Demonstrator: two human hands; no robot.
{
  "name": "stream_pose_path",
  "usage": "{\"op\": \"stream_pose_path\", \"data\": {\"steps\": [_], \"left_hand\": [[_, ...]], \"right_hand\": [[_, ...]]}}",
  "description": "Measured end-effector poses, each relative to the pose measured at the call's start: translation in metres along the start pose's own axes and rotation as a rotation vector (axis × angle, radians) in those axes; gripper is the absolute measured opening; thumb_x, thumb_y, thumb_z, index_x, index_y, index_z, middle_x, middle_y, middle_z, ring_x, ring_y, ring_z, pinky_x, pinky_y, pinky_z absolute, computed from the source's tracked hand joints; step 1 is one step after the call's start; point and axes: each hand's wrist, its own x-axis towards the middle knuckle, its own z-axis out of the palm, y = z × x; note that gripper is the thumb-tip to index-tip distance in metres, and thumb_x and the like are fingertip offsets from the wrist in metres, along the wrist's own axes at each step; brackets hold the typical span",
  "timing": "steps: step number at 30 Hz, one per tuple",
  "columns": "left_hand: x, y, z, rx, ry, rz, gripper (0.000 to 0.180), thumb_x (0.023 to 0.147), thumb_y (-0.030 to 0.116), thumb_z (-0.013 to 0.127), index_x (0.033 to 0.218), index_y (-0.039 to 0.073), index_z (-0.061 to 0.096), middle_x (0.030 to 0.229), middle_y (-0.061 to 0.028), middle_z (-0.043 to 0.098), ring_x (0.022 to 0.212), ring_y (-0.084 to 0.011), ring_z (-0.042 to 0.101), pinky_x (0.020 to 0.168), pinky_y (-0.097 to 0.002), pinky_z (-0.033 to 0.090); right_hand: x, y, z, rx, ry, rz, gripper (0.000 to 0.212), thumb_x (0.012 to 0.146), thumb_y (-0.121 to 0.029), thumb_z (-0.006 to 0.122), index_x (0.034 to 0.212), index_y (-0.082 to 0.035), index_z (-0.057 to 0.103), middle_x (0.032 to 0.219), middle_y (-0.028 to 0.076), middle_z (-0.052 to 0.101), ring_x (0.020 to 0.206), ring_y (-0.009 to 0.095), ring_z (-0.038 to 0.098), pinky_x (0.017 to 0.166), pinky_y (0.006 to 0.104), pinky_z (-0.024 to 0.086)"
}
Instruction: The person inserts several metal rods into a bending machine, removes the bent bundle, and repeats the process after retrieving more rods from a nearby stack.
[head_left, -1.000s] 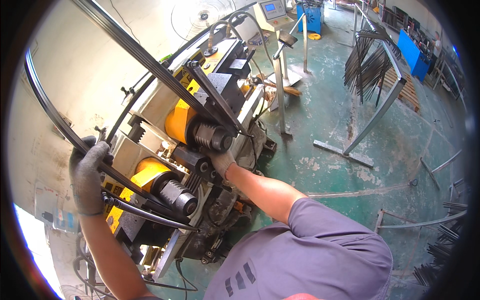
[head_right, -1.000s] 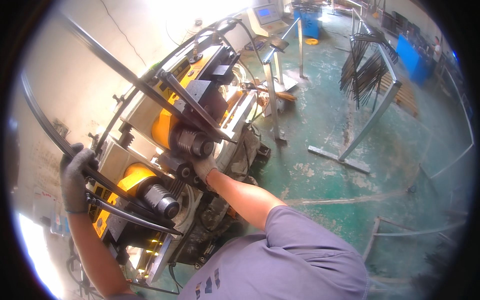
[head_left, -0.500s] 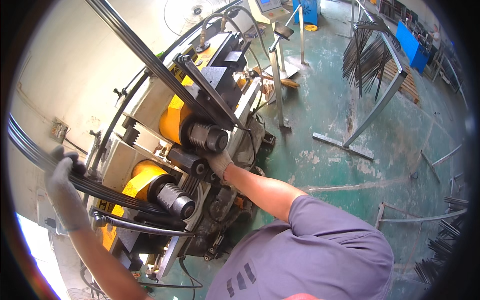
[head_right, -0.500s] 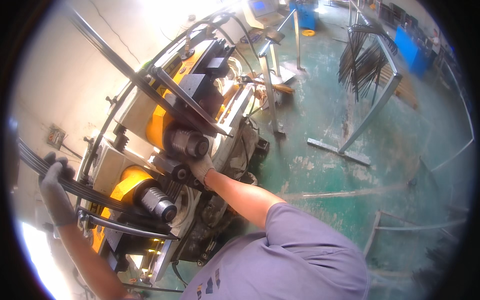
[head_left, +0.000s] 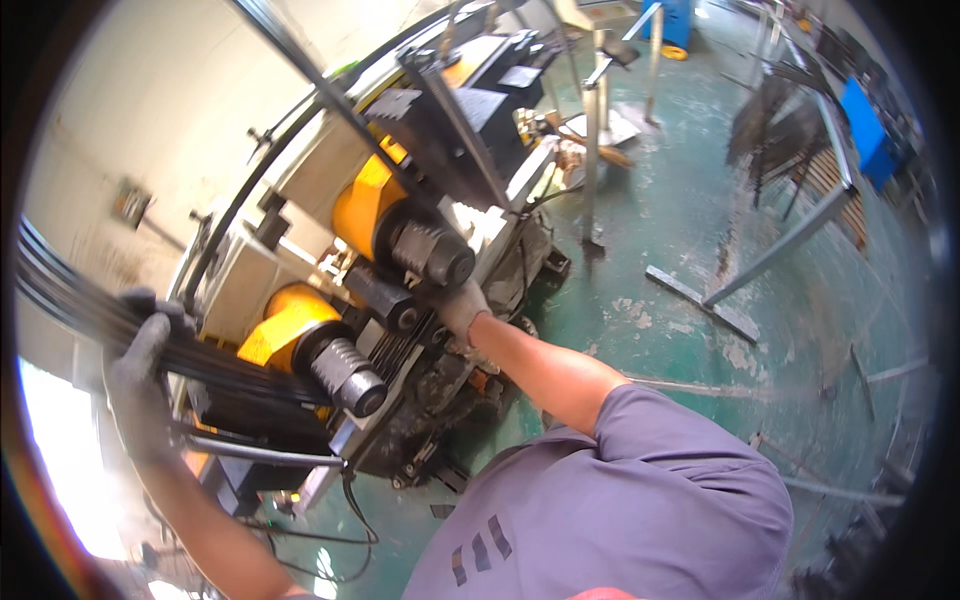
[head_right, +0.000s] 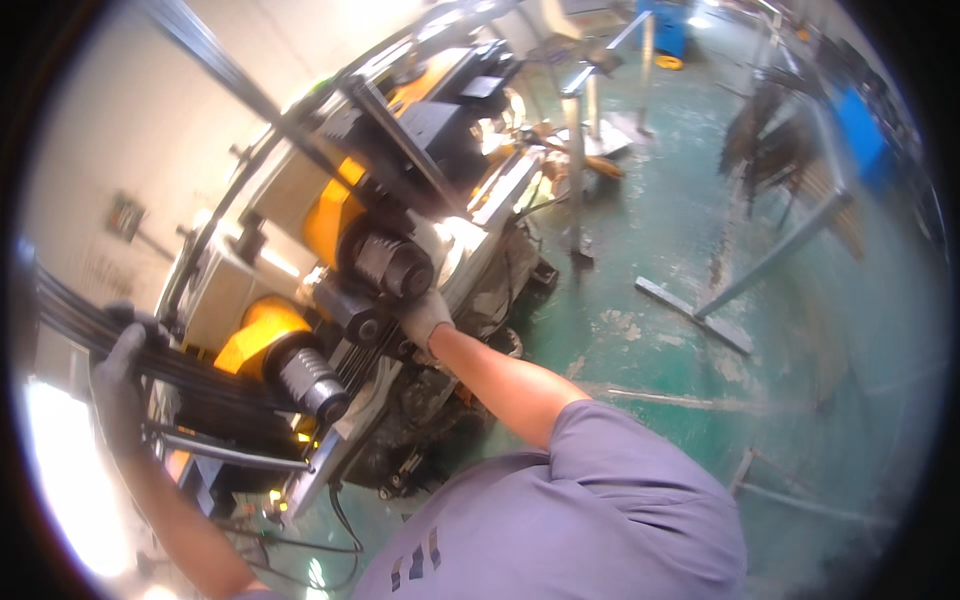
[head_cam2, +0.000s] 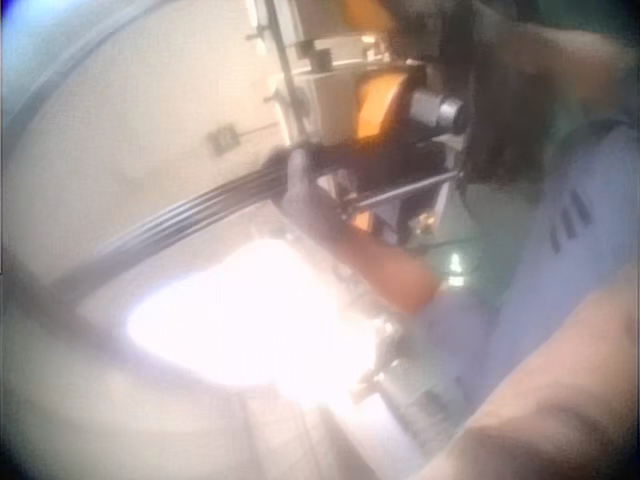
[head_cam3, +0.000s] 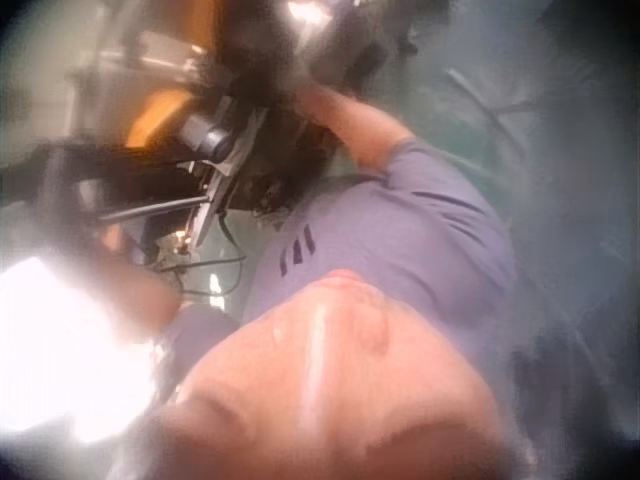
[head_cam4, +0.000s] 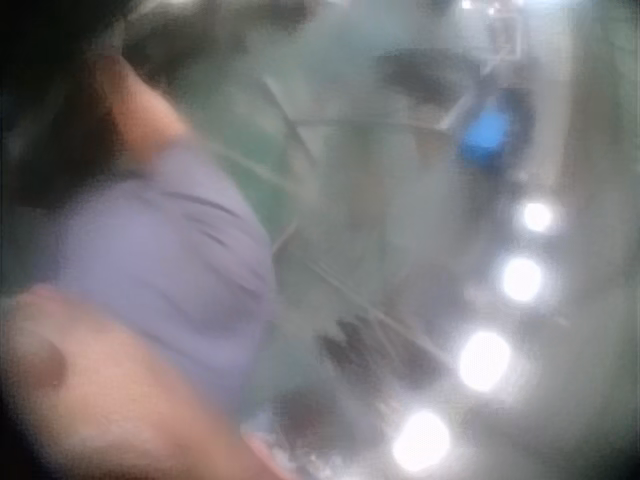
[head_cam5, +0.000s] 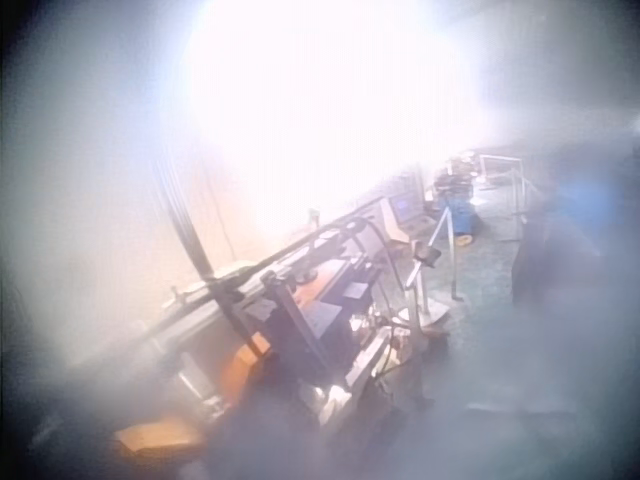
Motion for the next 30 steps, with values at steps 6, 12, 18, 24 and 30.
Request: {"op": "stream_pose_path", "data": {"steps": [6, 12, 18, 24, 30], "left_hand": [[-0.001, 0.008, 0.007, 0.007, 0.034, 0.069, 0.03, 0.095, 0.001, 0.066, 0.125, 0.003, 0.06, 0.1, -0.012, 0.071, 0.091, -0.0236, 0.071, 0.087, -0.0372, 0.062], [0.006, -0.012, -0.012, 0.133, 0.077, 0.077, 0.04, 0.086, 0.017, 0.078, 0.122, 0.005, 0.064, 0.096, -0.0111, 0.074, 0.086, -0.0263, 0.074, 0.081, -0.041, 0.063], [0.007, -0.012, -0.007, 0.19, 0.056, 0.086, 0.037, 0.088, 0.021, 0.076, 0.12, 0.006, 0.065, 0.096, -0.0098, 0.074, 0.087, -0.0255, 0.074, 0.082, -0.0418, 0.063], [0.0, -0.003, 0.001, 0.172, 0.018, -0.009, 0.034, 0.091, 0.017, 0.073, 0.121, 0.005, 0.065, 0.101, -0.0121, 0.074, 0.096, -0.0246, 0.073, 0.09, -0.0401, 0.062], [0.006, -0.01, 0.003, 0.297, 0.03, 0.06, 0.029, 0.094, 0.019, 0.07, 0.119, 0.004, 0.064, 0.1, -0.012, 0.074, 0.093, -0.0223, 0.073, 0.088, -0.0365, 0.061]], "right_hand": [[0.009, 0.024, 0.012, 0.348, 0.051, -0.174, 0.041, 0.096, -0.011, 0.063, 0.134, -0.022, 0.071, 0.139, 0.01, 0.068, 0.132, 0.026, 0.061, 0.112, 0.0394, 0.046], [-0.013, -0.008, 0.001, 0.522, -0.014, -0.002, 0.041, 0.095, -0.013, 0.067, 0.136, -0.018, 0.069, 0.14, 0.015, 0.064, 0.132, 0.033, 0.058, 0.111, 0.0408, 0.045], [-0.012, 0.019, 0.008, 0.203, -0.02, -0.127, 0.051, 0.094, -0.017, 0.069, 0.145, -0.02, 0.063, 0.146, 0.014, 0.059, 0.137, 0.032, 0.052, 0.112, 0.0417, 0.045], [0.009, 0.047, 0.027, 0.427, -0.006, -0.207, 0.046, 0.096, -0.017, 0.072, 0.14, -0.01, 0.063, 0.135, 0.014, 0.066, 0.127, 0.027, 0.059, 0.102, 0.0417, 0.049], [0.009, 0.047, 0.028, 0.224, 0.112, -0.303, 0.036, 0.095, -0.014, 0.073, 0.129, -0.002, 0.069, 0.121, 0.01, 0.072, 0.111, 0.021, 0.067, 0.092, 0.0376, 0.052]]}}
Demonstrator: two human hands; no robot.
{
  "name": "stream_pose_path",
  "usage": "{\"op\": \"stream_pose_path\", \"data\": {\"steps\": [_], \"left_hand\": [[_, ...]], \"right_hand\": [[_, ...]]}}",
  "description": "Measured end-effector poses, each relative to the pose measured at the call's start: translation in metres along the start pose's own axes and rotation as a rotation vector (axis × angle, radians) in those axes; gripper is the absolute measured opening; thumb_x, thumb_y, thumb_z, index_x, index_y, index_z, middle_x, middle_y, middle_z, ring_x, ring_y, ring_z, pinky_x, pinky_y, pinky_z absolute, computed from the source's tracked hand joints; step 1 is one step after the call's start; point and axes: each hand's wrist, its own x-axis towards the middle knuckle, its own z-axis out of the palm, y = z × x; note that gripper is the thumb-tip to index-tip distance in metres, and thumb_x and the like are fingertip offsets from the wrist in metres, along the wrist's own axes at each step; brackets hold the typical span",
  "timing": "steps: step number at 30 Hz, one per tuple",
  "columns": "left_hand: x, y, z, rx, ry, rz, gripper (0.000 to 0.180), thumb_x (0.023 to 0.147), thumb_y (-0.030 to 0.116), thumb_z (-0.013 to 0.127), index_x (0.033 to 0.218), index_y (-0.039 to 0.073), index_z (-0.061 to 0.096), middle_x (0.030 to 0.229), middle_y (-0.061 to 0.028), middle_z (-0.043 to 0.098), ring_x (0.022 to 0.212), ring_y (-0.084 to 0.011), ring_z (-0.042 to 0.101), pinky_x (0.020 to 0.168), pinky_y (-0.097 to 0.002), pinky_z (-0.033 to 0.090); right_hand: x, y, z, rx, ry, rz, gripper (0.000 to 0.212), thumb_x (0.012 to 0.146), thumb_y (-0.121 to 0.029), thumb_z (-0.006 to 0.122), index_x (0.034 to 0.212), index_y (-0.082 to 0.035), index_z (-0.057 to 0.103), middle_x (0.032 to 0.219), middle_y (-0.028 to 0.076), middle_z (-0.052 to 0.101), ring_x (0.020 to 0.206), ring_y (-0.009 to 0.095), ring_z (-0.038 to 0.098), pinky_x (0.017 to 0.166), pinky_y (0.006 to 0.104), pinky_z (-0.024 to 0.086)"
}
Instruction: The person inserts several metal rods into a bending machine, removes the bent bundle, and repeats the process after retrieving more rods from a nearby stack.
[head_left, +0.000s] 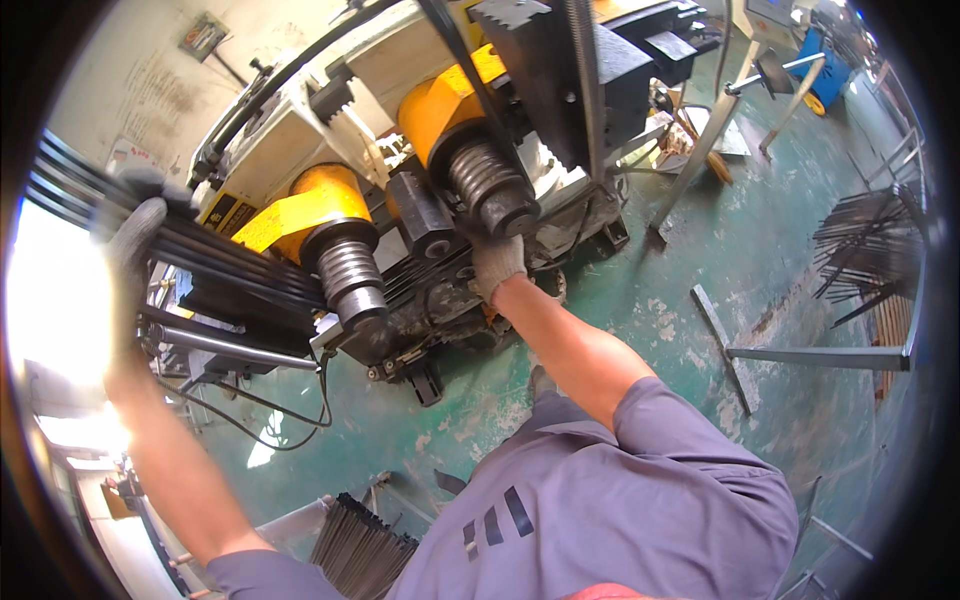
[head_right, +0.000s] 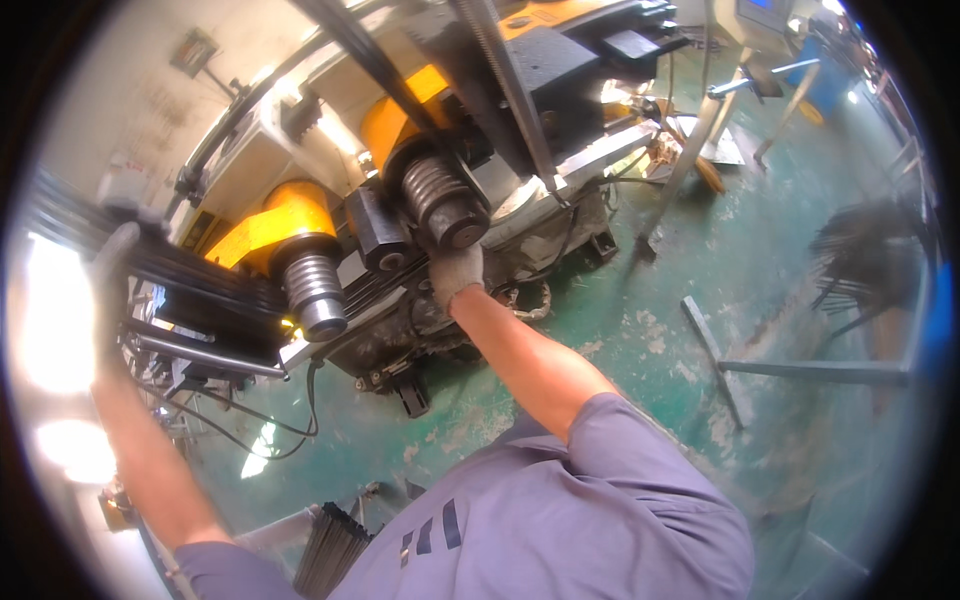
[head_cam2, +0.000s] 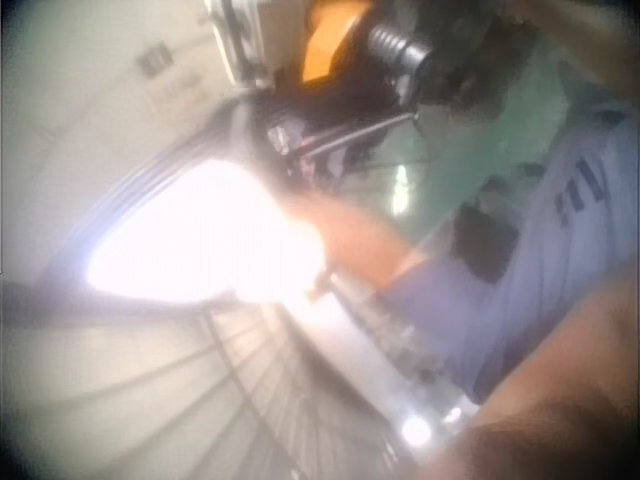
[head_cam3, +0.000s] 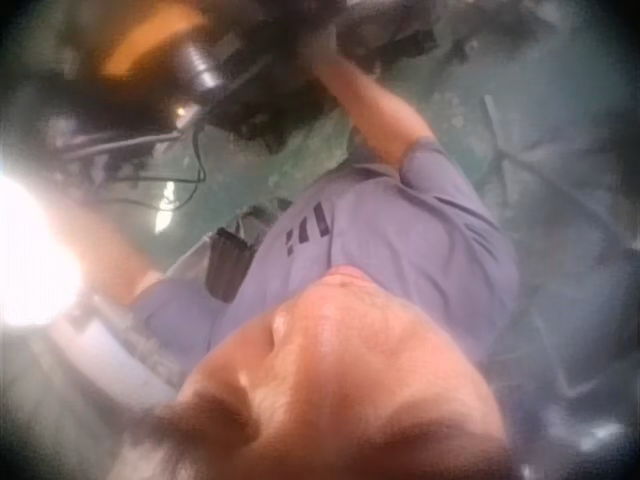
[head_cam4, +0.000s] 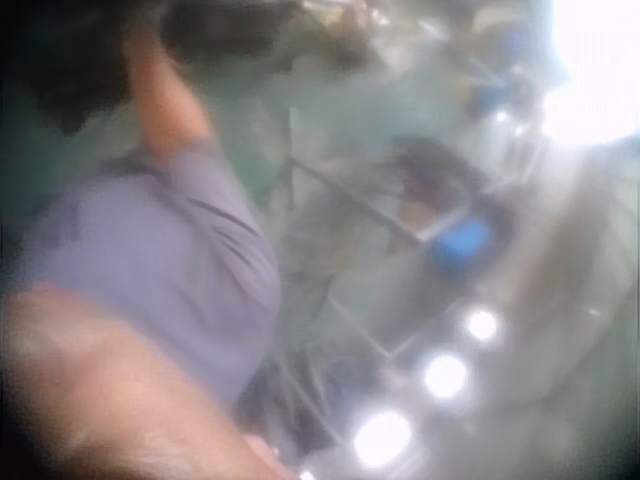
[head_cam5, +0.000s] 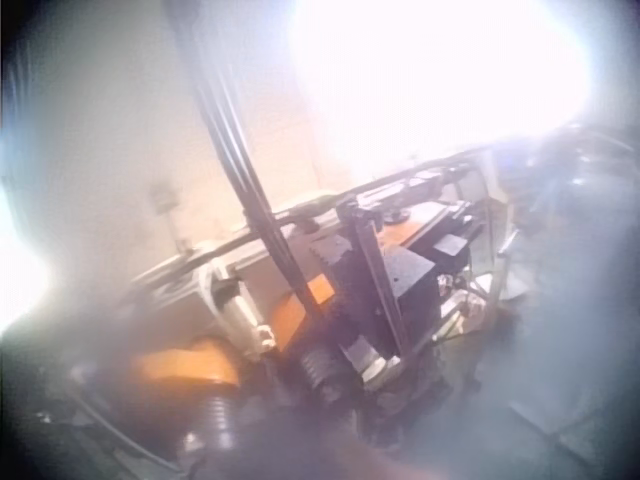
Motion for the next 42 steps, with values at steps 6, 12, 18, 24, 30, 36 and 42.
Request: {"op": "stream_pose_path", "data": {"steps": [6, 12, 18, 24, 30, 36, 42], "left_hand": [[-0.077, 0.03, -0.016, -0.023, 0.294, -0.121, 0.028, 0.1, 0.02, 0.063, 0.121, 0.002, 0.067, 0.101, -0.0098, 0.072, 0.092, -0.0194, 0.069, 0.087, -0.0356, 0.055], [-0.195, 0.087, 0.078, -0.213, 0.268, -0.072, 0.033, 0.092, 0.008, 0.057, 0.124, 0.0, 0.061, 0.093, -0.0118, 0.067, 0.088, -0.0221, 0.066, 0.087, -0.0375, 0.053], [-0.28, 0.065, 0.186, -0.628, 0.417, -0.267, 0.029, 0.094, 0.021, 0.059, 0.115, 0.001, 0.061, 0.092, -0.0149, 0.067, 0.087, -0.0241, 0.067, 0.083, -0.0358, 0.055], [-0.376, 0.09, 0.413, -1.407, -0.078, -0.71, 0.035, 0.08, 0.002, 0.053, 0.113, -0.003, 0.064, 0.108, -0.0237, 0.069, 0.109, -0.0395, 0.067, 0.105, -0.0521, 0.052], [-0.413, 0.159, 0.592, -1.688, -0.489, -1.185, 0.039, 0.083, -0.002, 0.059, 0.121, -0.004, 0.066, 0.128, -0.0263, 0.069, 0.125, -0.0446, 0.063, 0.115, -0.0615, 0.045], [-0.397, 0.246, 0.719, -1.254, -0.741, -1.076, 0.037, 0.09, -0.001, 0.061, 0.126, -0.008, 0.059, 0.118, -0.028, 0.07, 0.108, -0.0448, 0.07, 0.102, -0.0561, 0.056], [-0.358, 0.334, 0.773, -0.929, -0.63, -0.722, 0.032, 0.093, -0.002, 0.059, 0.124, -0.007, 0.06, 0.11, -0.0212, 0.072, 0.098, -0.0324, 0.074, 0.094, -0.0454, 0.061]], "right_hand": [[-0.043, -0.12, -0.056, 0.663, 0.187, 0.405, 0.032, 0.093, -0.019, 0.078, 0.116, 0.002, 0.073, 0.1, 0.005, 0.076, 0.095, 0.015, 0.068, 0.086, 0.0336, 0.053], [-0.126, -0.093, -0.182, 0.483, 0.207, 0.449, 0.013, 0.1, -0.015, 0.072, 0.103, -0.003, 0.073, 0.09, 0.001, 0.074, 0.083, 0.012, 0.065, 0.077, 0.0324, 0.054], [-0.231, -0.055, -0.444, 0.156, 0.693, 0.318, 0.015, 0.105, -0.014, 0.066, 0.095, -0.003, 0.069, 0.082, 0.001, 0.069, 0.071, 0.011, 0.062, 0.067, 0.031, 0.052], [-0.292, -0.114, -0.729, -0.529, 1.12, 0.186, 0.025, 0.103, -0.027, 0.07, 0.103, -0.002, 0.069, 0.077, 0.004, 0.064, 0.07, 0.016, 0.06, 0.067, 0.0365, 0.048], [-0.286, -0.17, -0.948, -1.004, 1.151, 0.09, 0.03, 0.1, -0.031, 0.071, 0.116, -0.006, 0.072, 0.085, 0.016, 0.072, 0.077, 0.029, 0.069, 0.072, 0.0413, 0.052], [-0.241, -0.097, -1.152, -1.262, 1.082, 0.392, 0.03, 0.101, -0.035, 0.067, 0.117, -0.01, 0.068, 0.109, 0.028, 0.072, 0.11, 0.049, 0.067, 0.086, 0.0556, 0.054], [-0.172, -0.03, -1.242, -1.66, 0.93, 0.386, 0.018, 0.103, -0.021, 0.052, 0.108, -0.01, 0.065, 0.102, 0.024, 0.074, 0.099, 0.047, 0.071, 0.086, 0.0586, 0.055]]}}
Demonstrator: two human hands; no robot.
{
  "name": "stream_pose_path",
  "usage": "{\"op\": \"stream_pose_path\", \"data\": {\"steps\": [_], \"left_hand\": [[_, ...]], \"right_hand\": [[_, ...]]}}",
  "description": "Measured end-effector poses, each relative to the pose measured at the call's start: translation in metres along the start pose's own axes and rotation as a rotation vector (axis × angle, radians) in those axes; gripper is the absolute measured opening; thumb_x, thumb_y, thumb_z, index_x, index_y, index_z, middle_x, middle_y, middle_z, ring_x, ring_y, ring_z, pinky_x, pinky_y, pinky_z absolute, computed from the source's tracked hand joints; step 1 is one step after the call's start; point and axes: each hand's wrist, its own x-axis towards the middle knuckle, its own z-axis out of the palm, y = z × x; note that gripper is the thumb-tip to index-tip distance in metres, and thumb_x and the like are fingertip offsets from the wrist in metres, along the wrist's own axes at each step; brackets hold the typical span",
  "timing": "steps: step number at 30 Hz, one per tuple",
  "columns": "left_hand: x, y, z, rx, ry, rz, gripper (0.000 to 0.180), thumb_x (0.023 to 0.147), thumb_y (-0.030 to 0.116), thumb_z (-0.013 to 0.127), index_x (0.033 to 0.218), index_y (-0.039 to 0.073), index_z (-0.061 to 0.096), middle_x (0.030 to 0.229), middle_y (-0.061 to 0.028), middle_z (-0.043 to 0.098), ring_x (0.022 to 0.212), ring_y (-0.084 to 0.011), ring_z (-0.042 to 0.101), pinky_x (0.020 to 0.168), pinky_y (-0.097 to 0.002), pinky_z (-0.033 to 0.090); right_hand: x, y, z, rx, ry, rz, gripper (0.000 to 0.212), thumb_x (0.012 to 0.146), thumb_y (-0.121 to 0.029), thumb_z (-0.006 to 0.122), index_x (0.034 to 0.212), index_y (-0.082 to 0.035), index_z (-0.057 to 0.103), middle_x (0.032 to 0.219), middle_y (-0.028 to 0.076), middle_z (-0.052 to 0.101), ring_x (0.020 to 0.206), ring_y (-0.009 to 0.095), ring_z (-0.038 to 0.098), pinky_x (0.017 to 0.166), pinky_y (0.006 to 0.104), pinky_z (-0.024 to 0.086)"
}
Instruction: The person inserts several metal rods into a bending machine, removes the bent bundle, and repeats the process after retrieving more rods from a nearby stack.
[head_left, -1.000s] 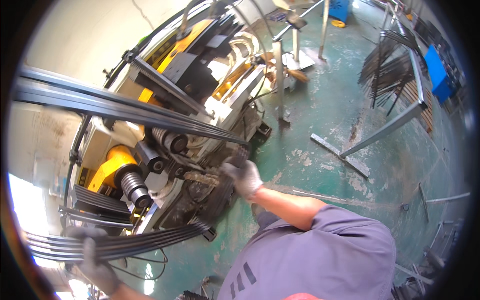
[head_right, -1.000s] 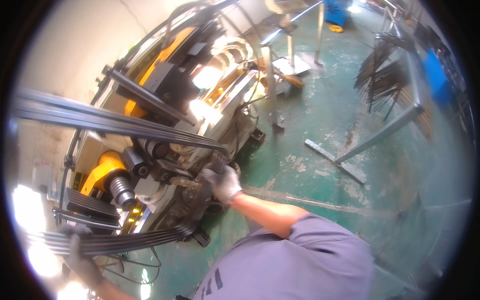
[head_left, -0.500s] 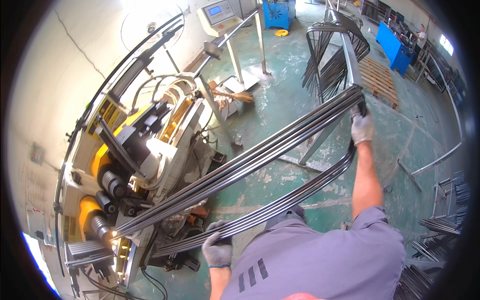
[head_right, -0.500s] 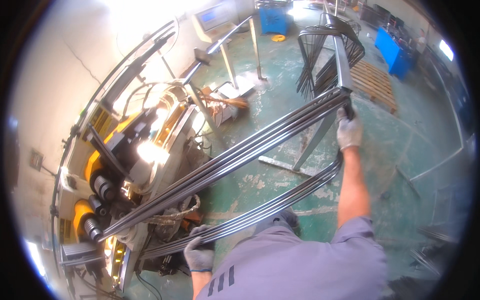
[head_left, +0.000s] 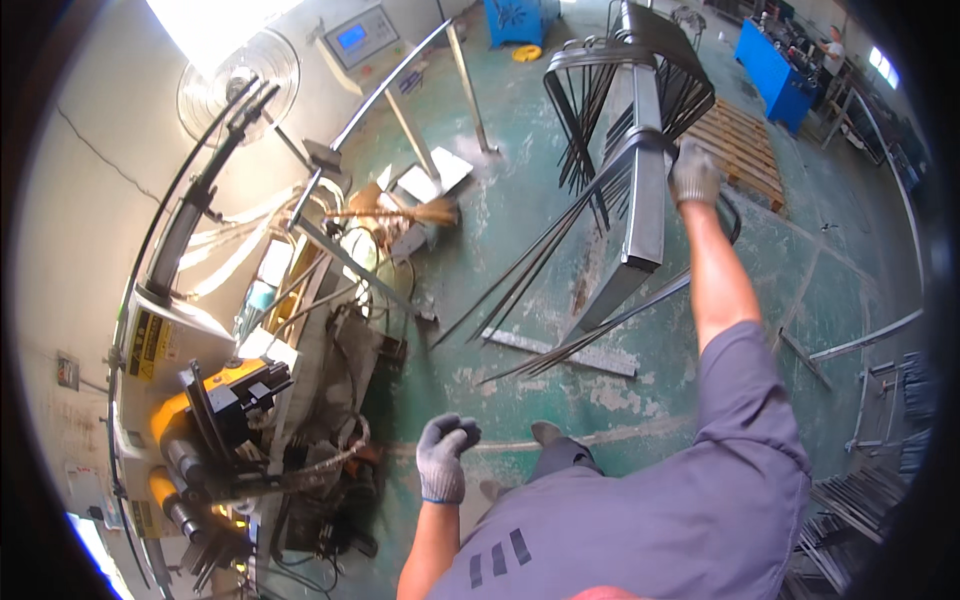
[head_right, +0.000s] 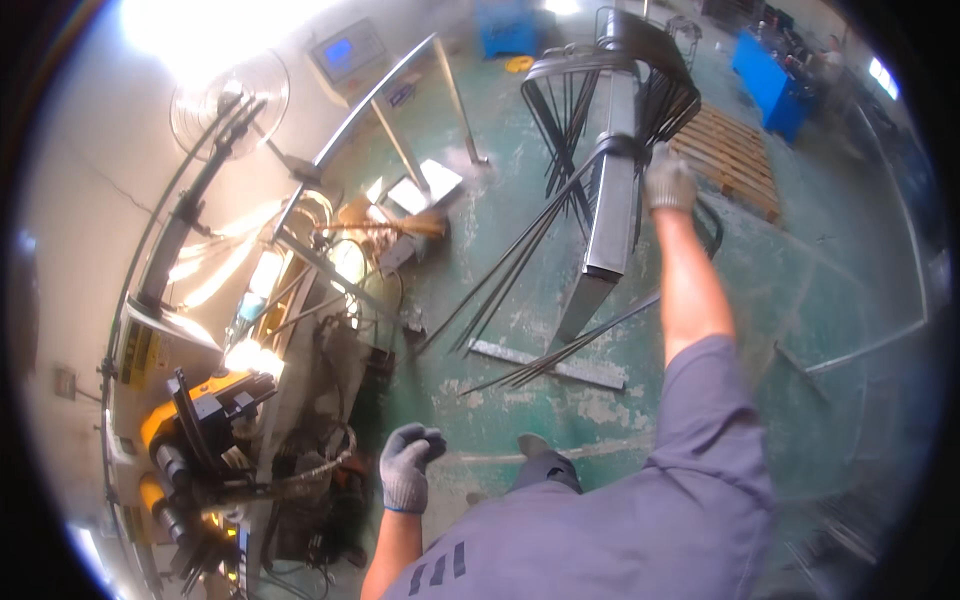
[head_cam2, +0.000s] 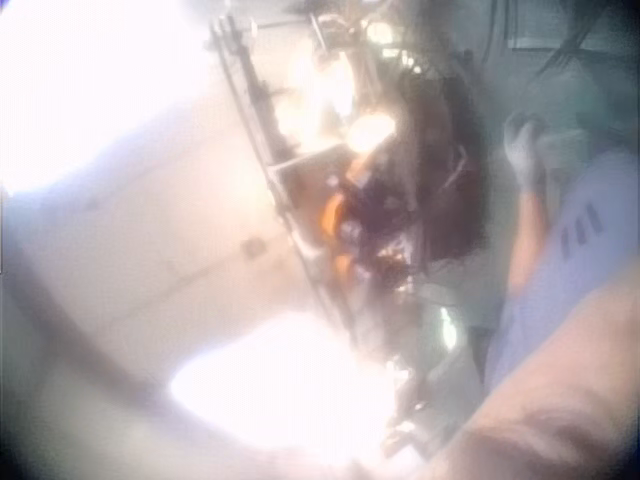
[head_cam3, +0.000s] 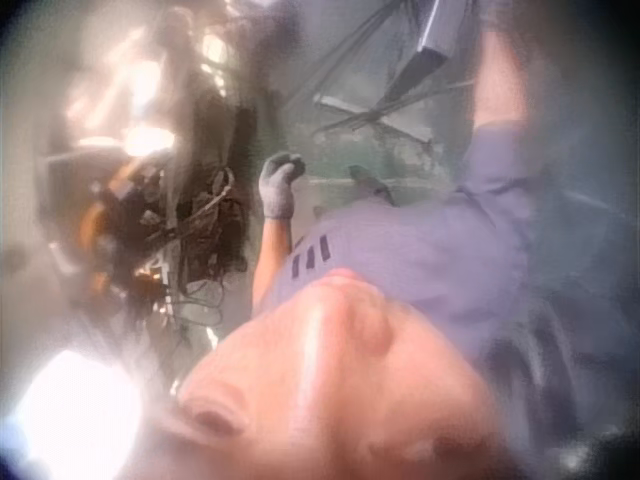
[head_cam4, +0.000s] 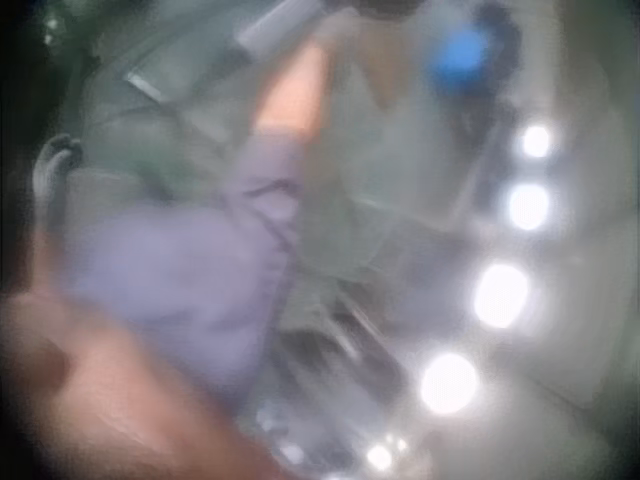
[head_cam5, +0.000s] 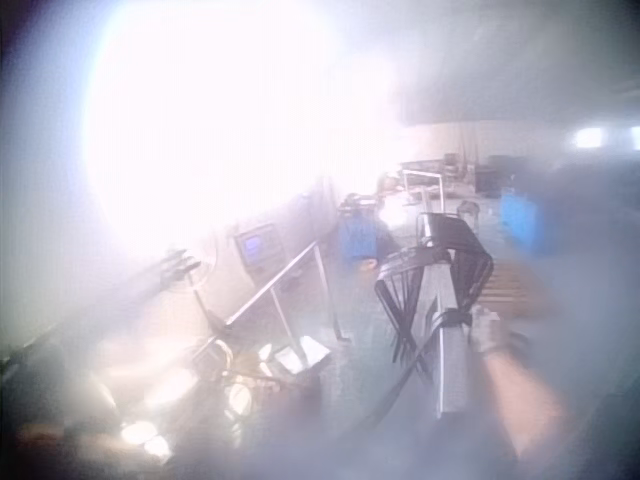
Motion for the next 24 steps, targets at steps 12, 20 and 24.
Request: {"op": "stream_pose_path", "data": {"steps": [12, 20, 24], "left_hand": [[-0.101, -0.087, -0.1, -0.05, 0.542, -0.027, 0.026, 0.091, 0.008, 0.07, 0.114, -0.004, 0.069, 0.094, -0.0107, 0.073, 0.083, -0.0163, 0.069, 0.078, -0.0313, 0.058], [-0.287, -0.157, -0.246, -0.357, 1.041, 0.157, 0.026, 0.09, -0.001, 0.064, 0.116, 0.001, 0.066, 0.102, -0.0098, 0.075, 0.092, -0.0191, 0.072, 0.082, -0.0328, 0.059], [-0.425, -0.191, -0.33, -0.171, 1.357, 0.286, 0.026, 0.089, -0.001, 0.064, 0.115, 0.002, 0.066, 0.101, -0.0092, 0.075, 0.093, -0.0183, 0.072, 0.084, -0.0323, 0.059]], "right_hand": [[-0.06, -0.111, -0.031, 0.464, 0.167, -0.412, 0.04, 0.101, -0.036, 0.053, 0.12, -0.008, 0.074, 0.118, 0.019, 0.075, 0.108, 0.037, 0.072, 0.092, 0.0483, 0.056], [-0.558, -0.14, -0.02, 0.171, -1.414, -0.433, 0.037, 0.089, -0.029, 0.074, 0.115, -0.003, 0.075, 0.11, 0.015, 0.077, 0.099, 0.031, 0.073, 0.088, 0.0442, 0.058], [-0.67, -0.264, -0.064, 0.218, -1.564, -0.667, 0.039, 0.083, -0.026, 0.084, 0.112, 0.0, 0.076, 0.106, 0.013, 0.078, 0.095, 0.029, 0.074, 0.086, 0.0422, 0.059]]}}
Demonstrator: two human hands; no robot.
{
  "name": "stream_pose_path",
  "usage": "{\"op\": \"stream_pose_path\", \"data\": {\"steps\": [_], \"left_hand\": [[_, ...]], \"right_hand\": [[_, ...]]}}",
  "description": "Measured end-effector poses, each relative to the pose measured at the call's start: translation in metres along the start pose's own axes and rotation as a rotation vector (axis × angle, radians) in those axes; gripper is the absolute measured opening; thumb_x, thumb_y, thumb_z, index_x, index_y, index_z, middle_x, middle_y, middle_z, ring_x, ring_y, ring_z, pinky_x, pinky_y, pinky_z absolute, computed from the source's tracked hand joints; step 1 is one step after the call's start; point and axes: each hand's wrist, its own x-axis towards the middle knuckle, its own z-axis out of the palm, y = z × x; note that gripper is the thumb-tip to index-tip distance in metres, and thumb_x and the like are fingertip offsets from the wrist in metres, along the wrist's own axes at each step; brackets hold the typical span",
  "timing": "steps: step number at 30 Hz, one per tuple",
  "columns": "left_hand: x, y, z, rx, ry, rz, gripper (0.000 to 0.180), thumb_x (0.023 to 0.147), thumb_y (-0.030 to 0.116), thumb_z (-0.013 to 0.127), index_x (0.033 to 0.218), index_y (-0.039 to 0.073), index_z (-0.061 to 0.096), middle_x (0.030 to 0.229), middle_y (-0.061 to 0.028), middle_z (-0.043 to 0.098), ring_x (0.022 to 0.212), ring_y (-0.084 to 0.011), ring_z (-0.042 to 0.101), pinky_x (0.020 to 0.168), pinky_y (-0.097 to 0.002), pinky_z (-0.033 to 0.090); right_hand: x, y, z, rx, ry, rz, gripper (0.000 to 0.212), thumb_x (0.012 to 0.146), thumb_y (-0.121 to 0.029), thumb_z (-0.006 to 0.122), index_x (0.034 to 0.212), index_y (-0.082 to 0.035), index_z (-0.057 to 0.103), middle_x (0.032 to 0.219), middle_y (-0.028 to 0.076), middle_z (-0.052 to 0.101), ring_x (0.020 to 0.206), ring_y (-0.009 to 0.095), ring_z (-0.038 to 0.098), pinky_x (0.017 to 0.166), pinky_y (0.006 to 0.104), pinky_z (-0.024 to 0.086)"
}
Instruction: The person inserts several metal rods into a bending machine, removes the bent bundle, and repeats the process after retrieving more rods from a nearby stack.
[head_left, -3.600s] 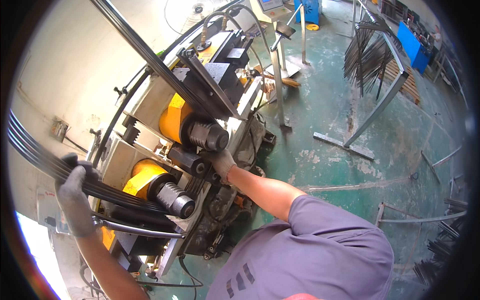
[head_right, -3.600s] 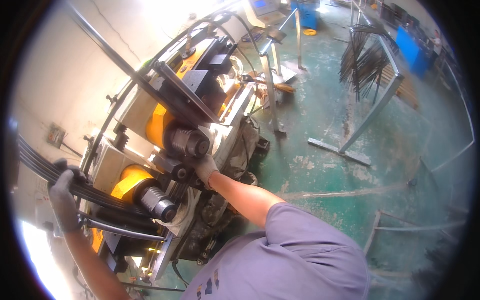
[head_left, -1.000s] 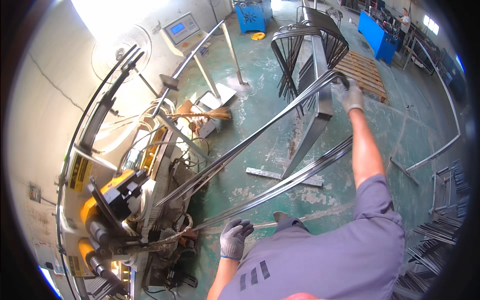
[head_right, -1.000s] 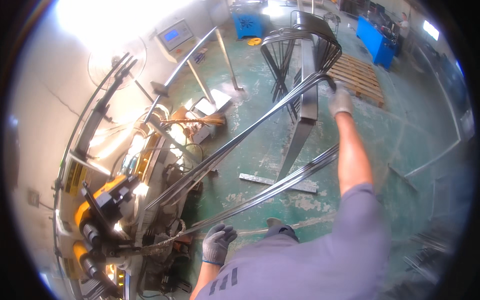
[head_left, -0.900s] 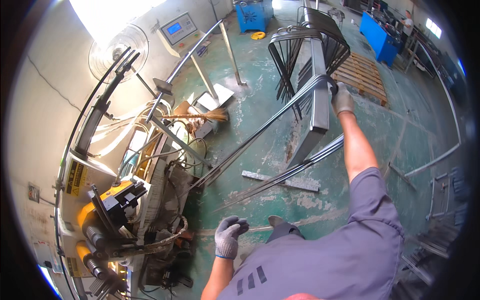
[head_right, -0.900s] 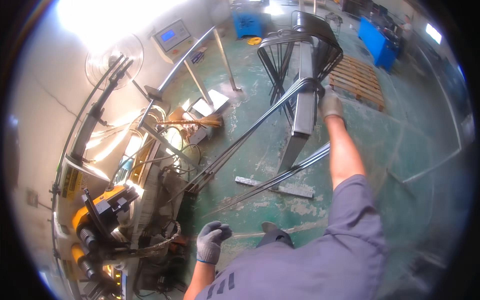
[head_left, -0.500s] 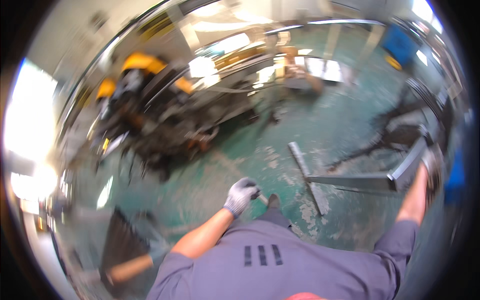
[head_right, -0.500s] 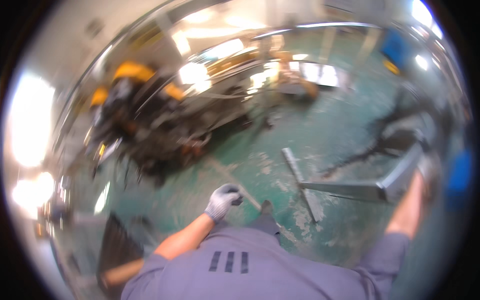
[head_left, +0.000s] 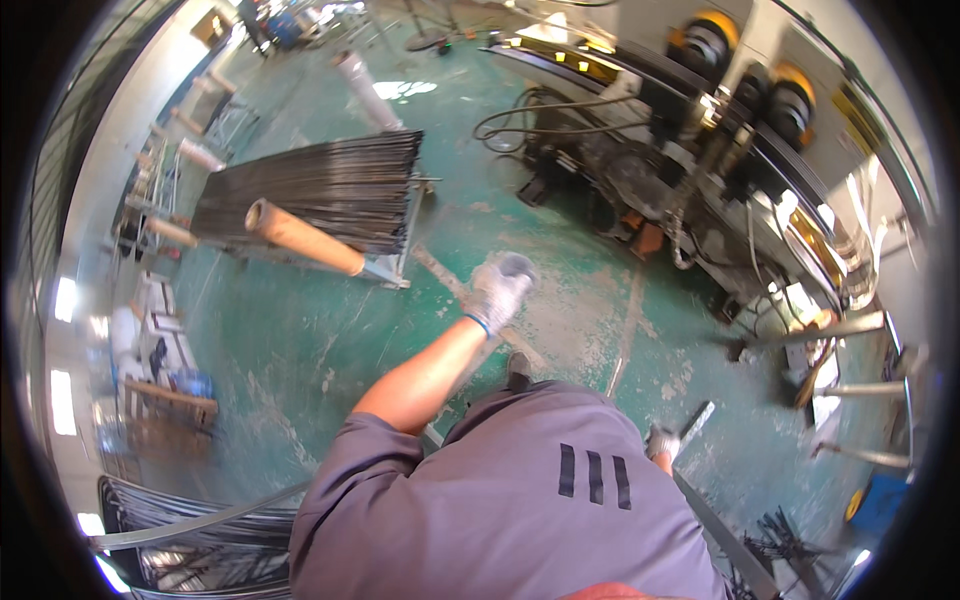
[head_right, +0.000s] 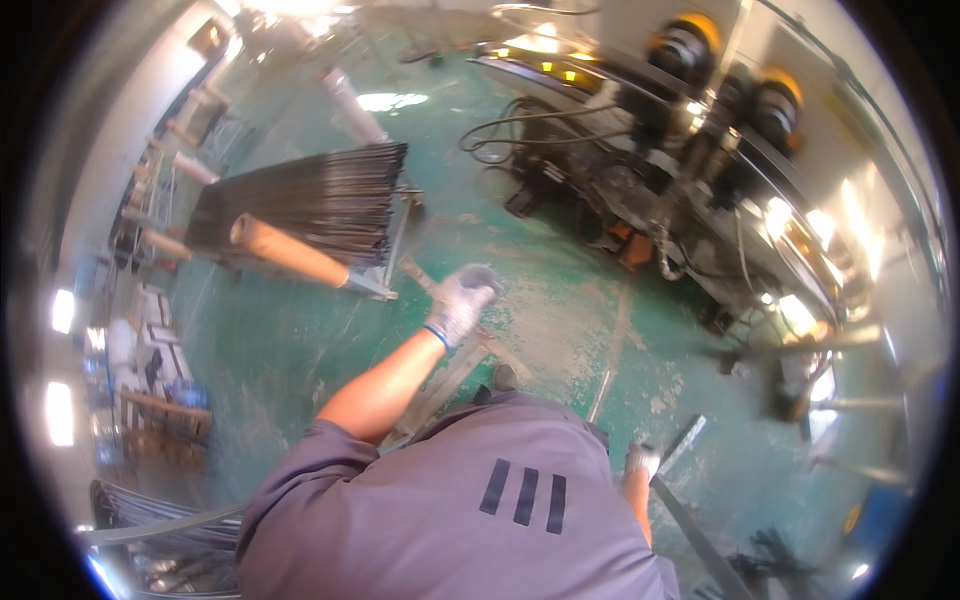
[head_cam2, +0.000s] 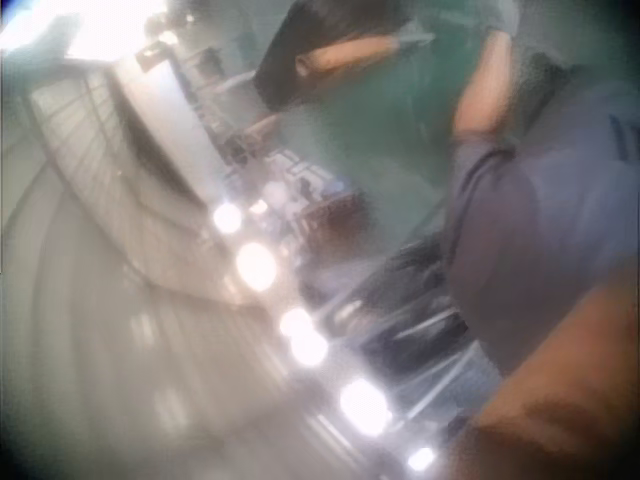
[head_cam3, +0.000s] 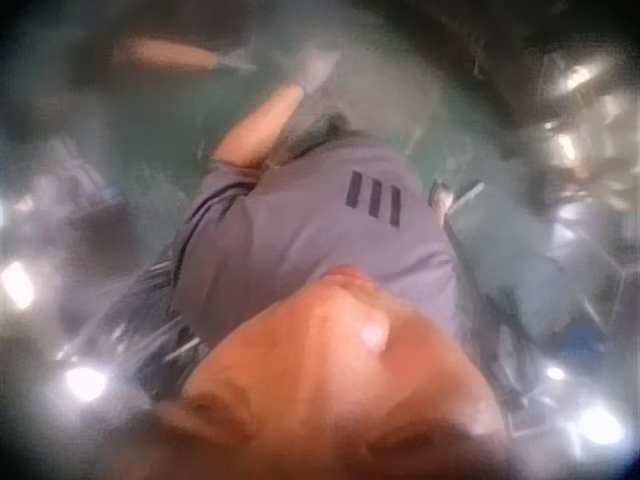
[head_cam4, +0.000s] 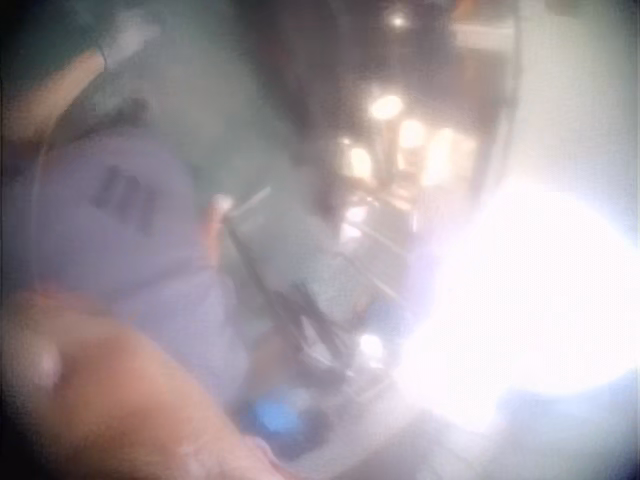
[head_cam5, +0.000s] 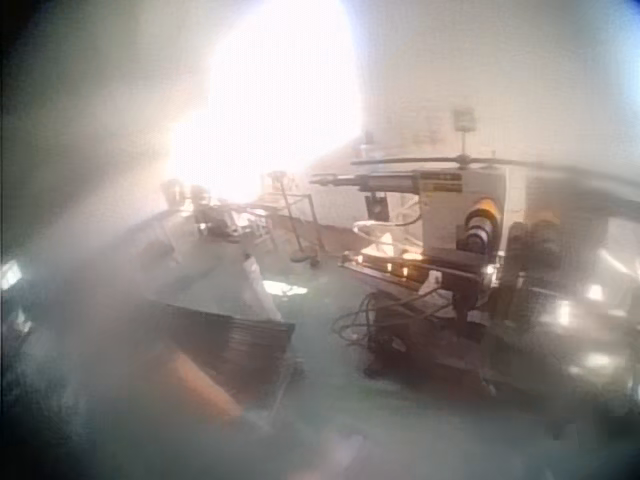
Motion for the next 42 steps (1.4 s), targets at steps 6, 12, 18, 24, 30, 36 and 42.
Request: {"op": "stream_pose_path", "data": {"steps": [6, 12, 18, 24, 30, 36, 42], "left_hand": [[0.055, 0.029, -0.262, 0.24, 0.547, 0.344, 0.015, 0.092, 0.008, 0.069, 0.106, 0.005, 0.071, 0.096, -0.0074, 0.077, 0.091, -0.0166, 0.072, 0.086, -0.0317, 0.057], [0.088, 0.034, -0.477, 0.623, 0.978, 0.389, 0.022, 0.092, 0.015, 0.066, 0.112, 0.007, 0.071, 0.101, -0.0127, 0.078, 0.095, -0.028, 0.075, 0.09, -0.0372, 0.057], [0.082, 0.062, -0.562, 1.101, 1.233, -0.031, 0.024, 0.088, 0.025, 0.067, 0.103, 0.009, 0.074, 0.101, -0.017, 0.077, 0.098, -0.04, 0.072, 0.091, -0.0506, 0.056], [0.144, 0.064, -0.558, 1.393, 1.269, -0.146, 0.021, 0.084, 0.029, 0.074, 0.088, 0.011, 0.064, 0.089, -0.0126, 0.071, 0.092, -0.038, 0.068, 0.087, -0.0515, 0.052], [0.176, 0.059, -0.582, 1.478, 1.366, -0.078, 0.021, 0.081, 0.022, 0.076, 0.086, 0.004, 0.066, 0.083, -0.0175, 0.07, 0.077, -0.043, 0.066, 0.075, -0.0539, 0.051], [0.183, 0.046, -0.593, 1.556, 1.359, -0.173, 0.023, 0.079, 0.021, 0.077, 0.082, 0.004, 0.062, 0.078, -0.0183, 0.065, 0.073, -0.043, 0.063, 0.072, -0.0556, 0.048], [0.187, 0.044, -0.598, 1.585, 1.403, -0.18, 0.02, 0.079, 0.018, 0.077, 0.086, 0.003, 0.067, 0.081, -0.0169, 0.068, 0.075, -0.0406, 0.065, 0.075, -0.0529, 0.05]], "right_hand": [[0.019, -0.223, -0.001, -0.201, 0.273, -0.591, 0.038, 0.09, -0.026, 0.076, 0.118, 0.0, 0.073, 0.111, 0.021, 0.077, 0.104, 0.036, 0.074, 0.095, 0.0412, 0.055], [-0.023, -0.391, 0.099, -0.266, 0.154, -0.817, 0.038, 0.089, -0.023, 0.072, 0.121, -0.003, 0.071, 0.113, 0.023, 0.076, 0.107, 0.038, 0.073, 0.094, 0.0419, 0.056], [-0.144, -0.569, 0.282, -0.474, -0.154, -1.108, 0.049, 0.085, -0.025, 0.079, 0.126, -0.002, 0.067, 0.117, 0.021, 0.075, 0.11, 0.036, 0.073, 0.095, 0.0423, 0.056], [-0.231, -0.717, 0.462, -0.589, -0.305, -1.445, 0.062, 0.082, -0.028, 0.081, 0.136, -0.005, 0.062, 0.13, 0.02, 0.068, 0.124, 0.038, 0.062, 0.106, 0.0458, 0.049], [-0.313, -0.818, 0.633, -0.715, -0.391, -1.507, 0.085, 0.077, -0.037, 0.09, 0.144, -0.002, 0.051, 0.138, 0.021, 0.062, 0.128, 0.04, 0.058, 0.109, 0.0477, 0.048], [-0.365, -0.831, 0.721, -1.09, -0.268, -1.38, 0.089, 0.076, -0.049, 0.091, 0.139, -0.003, 0.05, 0.137, 0.019, 0.059, 0.129, 0.034, 0.057, 0.111, 0.045, 0.045], [-0.346, -0.845, 0.737, -1.202, -0.447, -1.379, 0.059, 0.084, -0.045, 0.085, 0.121, -0.004, 0.063, 0.122, 0.019, 0.068, 0.119, 0.036, 0.065, 0.101, 0.0464, 0.054]]}}
